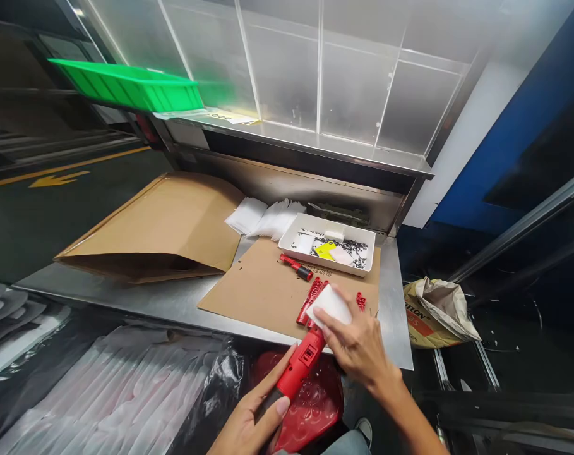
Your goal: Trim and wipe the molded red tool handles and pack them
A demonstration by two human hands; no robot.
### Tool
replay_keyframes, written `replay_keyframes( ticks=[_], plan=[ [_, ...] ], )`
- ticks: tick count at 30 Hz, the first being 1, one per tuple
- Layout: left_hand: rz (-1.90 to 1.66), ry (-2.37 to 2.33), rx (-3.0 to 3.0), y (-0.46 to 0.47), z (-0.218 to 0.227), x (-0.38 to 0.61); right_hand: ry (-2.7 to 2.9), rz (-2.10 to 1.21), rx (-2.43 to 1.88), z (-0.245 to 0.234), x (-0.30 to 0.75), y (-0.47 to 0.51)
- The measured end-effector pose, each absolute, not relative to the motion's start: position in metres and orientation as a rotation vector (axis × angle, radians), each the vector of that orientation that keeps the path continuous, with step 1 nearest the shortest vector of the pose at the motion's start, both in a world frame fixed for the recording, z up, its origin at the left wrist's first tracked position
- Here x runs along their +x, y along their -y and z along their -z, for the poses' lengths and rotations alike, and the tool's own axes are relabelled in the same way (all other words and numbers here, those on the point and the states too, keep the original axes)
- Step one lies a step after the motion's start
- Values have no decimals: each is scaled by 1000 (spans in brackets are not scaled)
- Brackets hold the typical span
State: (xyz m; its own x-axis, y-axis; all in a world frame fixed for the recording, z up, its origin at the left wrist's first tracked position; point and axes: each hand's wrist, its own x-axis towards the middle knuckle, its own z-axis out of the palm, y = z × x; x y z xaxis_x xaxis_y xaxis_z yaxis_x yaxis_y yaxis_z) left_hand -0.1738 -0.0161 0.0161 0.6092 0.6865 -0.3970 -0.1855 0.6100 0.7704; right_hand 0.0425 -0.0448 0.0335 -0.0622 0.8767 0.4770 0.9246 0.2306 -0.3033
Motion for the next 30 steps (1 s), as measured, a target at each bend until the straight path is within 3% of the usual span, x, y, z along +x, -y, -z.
replay_keyframes(
  ticks=[6,13,17,21,26,30],
  plan=[
    [-641,-1182,1563,26,-27,-163,1949,99,-1490,-25,23,61],
    [-477,-1209,1977,28,-15,-163,1979,102,-1418,-25,22,63],
    [-518,-1191,2042,26,-10,-167,1830,151,-1542,-17,16,64],
    [-720,-1108,2009,23,5,-171,1838,48,-1363,-6,-1,67],
    [-966,-1212,1911,28,20,-164,1494,61,-1579,-13,-5,47],
    [-1055,-1244,1794,31,17,-162,1521,-29,-1432,-10,-11,40]
  ],
)
